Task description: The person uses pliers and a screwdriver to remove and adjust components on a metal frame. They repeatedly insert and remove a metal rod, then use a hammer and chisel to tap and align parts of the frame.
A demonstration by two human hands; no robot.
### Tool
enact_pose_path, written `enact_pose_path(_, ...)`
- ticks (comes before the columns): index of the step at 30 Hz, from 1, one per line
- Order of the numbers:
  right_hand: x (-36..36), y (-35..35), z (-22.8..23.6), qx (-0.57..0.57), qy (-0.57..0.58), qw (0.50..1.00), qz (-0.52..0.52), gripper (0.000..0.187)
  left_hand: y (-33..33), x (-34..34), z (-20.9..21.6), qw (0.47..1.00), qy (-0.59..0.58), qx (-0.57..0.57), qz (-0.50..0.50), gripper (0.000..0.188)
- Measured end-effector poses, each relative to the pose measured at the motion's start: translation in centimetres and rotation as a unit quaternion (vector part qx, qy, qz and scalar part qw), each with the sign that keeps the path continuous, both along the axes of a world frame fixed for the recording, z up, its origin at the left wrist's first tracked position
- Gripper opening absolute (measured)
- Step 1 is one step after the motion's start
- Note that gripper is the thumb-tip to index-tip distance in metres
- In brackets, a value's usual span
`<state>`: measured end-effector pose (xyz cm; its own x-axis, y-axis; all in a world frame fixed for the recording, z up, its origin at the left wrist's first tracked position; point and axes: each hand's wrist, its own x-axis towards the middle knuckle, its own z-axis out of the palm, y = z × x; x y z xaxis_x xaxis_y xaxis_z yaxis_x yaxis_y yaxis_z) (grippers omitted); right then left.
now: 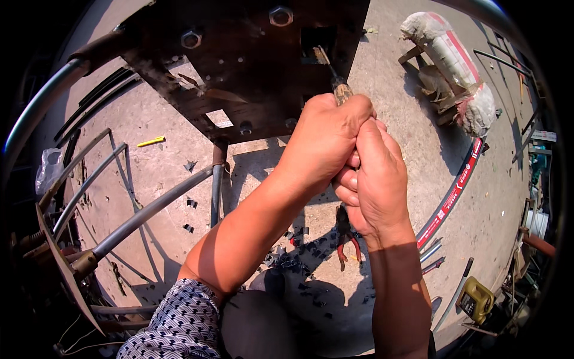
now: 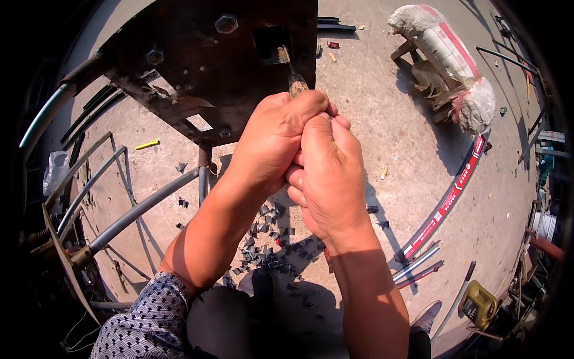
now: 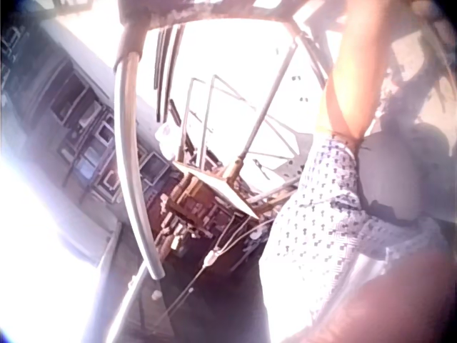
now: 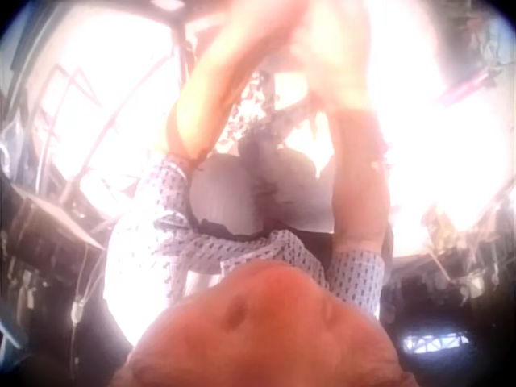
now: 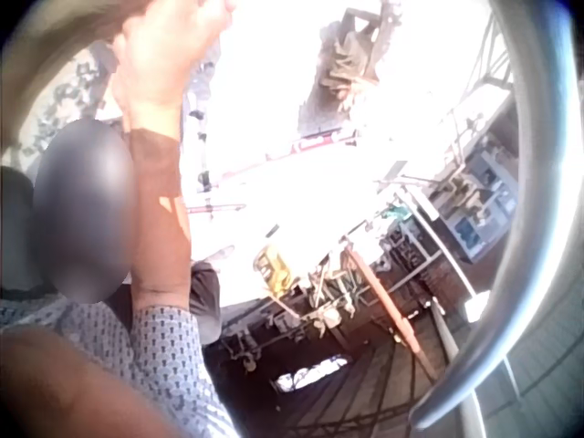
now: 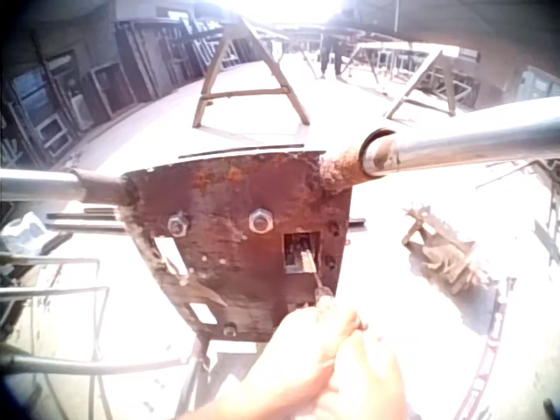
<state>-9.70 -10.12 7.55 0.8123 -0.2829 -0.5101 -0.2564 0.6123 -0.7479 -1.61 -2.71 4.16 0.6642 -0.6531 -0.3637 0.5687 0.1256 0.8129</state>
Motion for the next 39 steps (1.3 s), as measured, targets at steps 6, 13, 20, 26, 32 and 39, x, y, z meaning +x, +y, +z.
enact_pose_path(6, 0.9, 0.4, 0.6, -0.271, 0.010, 0.961, 0.054, 0.035, -0.1, -0.4, -0.8, 0.976, 0.090, -0.186, 0.063, 0.033)
enact_pose_path(13, 1.2, 0.9, 2.3, -0.520, 0.021, 0.850, 0.083, 0.038, -0.5, -0.9, -2.0, 0.943, 0.163, -0.282, 0.064, 0.037)
enact_pose_path(20, 0.5, 1.0, 2.9, -0.663, 0.041, 0.740, 0.106, 0.032, -0.9, -0.7, -3.8, 0.898, 0.216, -0.384, -0.011, 0.051)
enact_pose_path(26, 0.8, 0.9, 3.6, -0.715, 0.084, 0.675, 0.164, 0.029, -1.0, -0.6, -3.8, 0.874, 0.216, -0.434, -0.040, 0.058)
enact_pose_path(32, 0.9, 1.9, 2.6, -0.771, 0.113, 0.600, 0.183, 0.024, -1.0, -0.9, -3.1, 0.887, 0.210, -0.412, -0.003, 0.054)
enact_pose_path(39, 1.2, 1.1, 1.9, -0.680, 0.075, 0.714, 0.149, 0.028, -0.6, -0.5, -4.0, 0.908, 0.163, -0.385, -0.008, 0.050)
